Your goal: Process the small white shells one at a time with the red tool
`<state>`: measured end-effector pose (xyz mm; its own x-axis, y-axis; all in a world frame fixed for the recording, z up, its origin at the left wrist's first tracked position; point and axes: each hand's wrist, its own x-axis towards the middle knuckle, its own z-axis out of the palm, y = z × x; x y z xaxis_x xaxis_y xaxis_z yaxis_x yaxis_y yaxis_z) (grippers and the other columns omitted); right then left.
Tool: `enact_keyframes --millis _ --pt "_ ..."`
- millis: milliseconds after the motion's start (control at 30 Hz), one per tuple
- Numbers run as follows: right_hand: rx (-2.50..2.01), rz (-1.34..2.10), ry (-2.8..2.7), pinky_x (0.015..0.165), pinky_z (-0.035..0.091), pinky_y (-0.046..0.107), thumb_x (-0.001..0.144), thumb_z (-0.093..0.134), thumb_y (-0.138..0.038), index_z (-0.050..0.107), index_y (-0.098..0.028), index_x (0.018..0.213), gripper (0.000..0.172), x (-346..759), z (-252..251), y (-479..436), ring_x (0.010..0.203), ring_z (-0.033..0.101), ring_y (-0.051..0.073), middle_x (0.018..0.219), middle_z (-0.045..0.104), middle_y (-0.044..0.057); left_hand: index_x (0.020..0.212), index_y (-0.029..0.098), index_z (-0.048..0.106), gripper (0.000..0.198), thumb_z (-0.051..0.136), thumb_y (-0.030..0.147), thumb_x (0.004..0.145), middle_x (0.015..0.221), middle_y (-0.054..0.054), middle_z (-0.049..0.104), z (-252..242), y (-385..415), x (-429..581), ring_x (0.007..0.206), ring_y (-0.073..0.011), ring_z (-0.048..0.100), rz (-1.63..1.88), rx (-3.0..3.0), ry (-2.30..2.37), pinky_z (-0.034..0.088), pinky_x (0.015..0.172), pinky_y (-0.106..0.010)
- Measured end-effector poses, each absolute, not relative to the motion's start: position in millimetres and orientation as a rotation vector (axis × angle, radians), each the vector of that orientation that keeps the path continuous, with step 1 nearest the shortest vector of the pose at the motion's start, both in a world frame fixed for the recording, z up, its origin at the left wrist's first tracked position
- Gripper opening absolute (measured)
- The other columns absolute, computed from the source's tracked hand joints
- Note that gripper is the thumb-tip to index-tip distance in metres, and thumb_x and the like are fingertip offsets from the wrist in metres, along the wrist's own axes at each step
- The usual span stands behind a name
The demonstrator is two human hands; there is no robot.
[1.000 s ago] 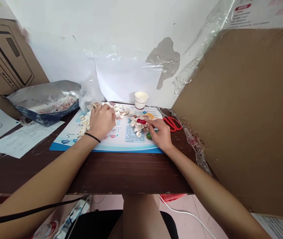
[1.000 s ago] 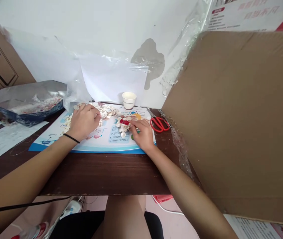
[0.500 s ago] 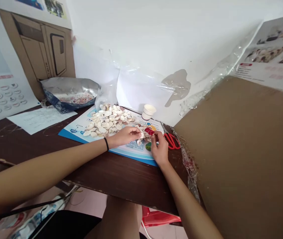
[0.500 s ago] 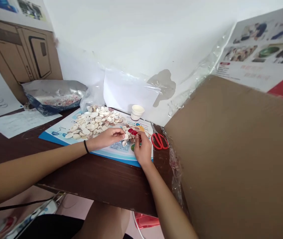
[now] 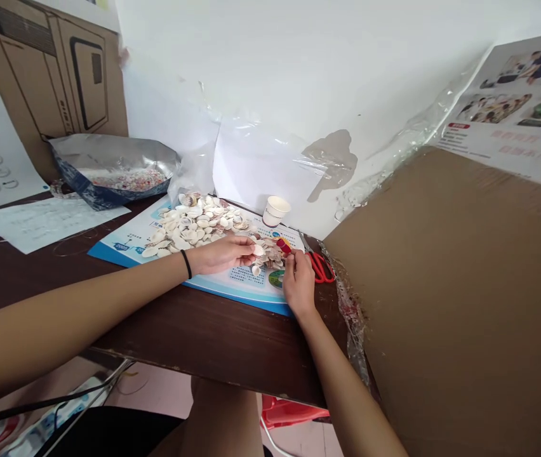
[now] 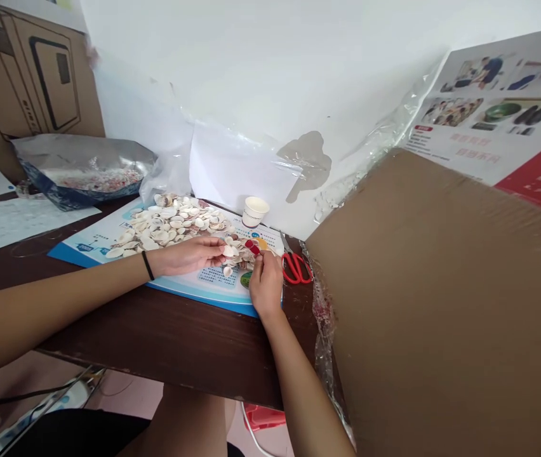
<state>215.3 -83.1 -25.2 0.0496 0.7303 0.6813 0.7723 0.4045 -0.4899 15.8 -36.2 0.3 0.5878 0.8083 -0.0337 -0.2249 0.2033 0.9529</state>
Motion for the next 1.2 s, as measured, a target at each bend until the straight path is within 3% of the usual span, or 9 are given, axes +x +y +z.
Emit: enact_keyframes --millis 200,400,633,900,1200 --pt "-1.274 -0.022 -1.827 0.073 0.045 0.035 0.100 0.035 -0.036 0.059 -0.021 0.081 0.034 210.4 -24.4 -85.1 0.079 0.053 0.022 0.079 0.062 0.006 0.073 0.017 0.060 0.015 0.071 0.028 0.076 0.076 -0.003 0.061 -5.3 -32.5 18.0 0.076 -0.0142 0.059 0.792 1.166 0.650 0.053 0.079 -0.034" --pt "-1.177 -0.061 -1.802 0.086 0.048 0.039 0.095 0.050 -0.028 0.070 -0.022 0.091 0.021 207.2 -25.4 -82.5 0.089 0.059 0.022 0.090 0.069 0.007 0.076 0.017 0.058 0.009 0.065 0.011 0.075 0.079 0.000 0.058 -6.0 -32.9 21.4 0.078 -0.0111 0.060 0.884 1.064 0.732 0.051 0.091 -0.034" --pt "-1.174 -0.114 -1.677 0.081 0.051 0.038 0.089 0.058 -0.024 0.072 -0.023 0.083 0.016 210.5 -24.4 -81.1 0.086 0.061 0.022 0.085 0.071 0.006 0.072 0.017 0.061 0.010 0.070 0.015 0.077 0.073 -0.003 0.060 0.2 -33.0 19.2 0.072 -0.0130 0.059 0.769 0.966 0.753 0.055 0.077 -0.031" --pt "-1.115 -0.033 -1.648 0.080 0.055 0.035 0.087 0.059 -0.022 0.074 -0.023 0.087 0.015 208.7 -22.5 -81.9 0.084 0.066 0.020 0.085 0.072 0.005 0.073 0.017 0.065 0.010 0.067 0.010 0.080 0.078 -0.003 0.064 0.2 -32.5 15.8 0.078 -0.0117 0.061 0.734 0.898 0.750 0.053 0.084 -0.029" --pt "-1.119 -0.071 -1.601 0.076 0.056 0.031 0.084 0.060 -0.015 0.075 -0.021 0.086 0.017 211.4 -27.2 -76.3 0.081 0.068 0.018 0.085 0.072 0.005 0.074 0.011 0.067 0.007 0.074 0.011 0.078 0.078 -0.004 0.063 1.2 -32.0 14.7 0.077 -0.0099 0.060 0.720 0.805 0.718 0.051 0.076 -0.023"
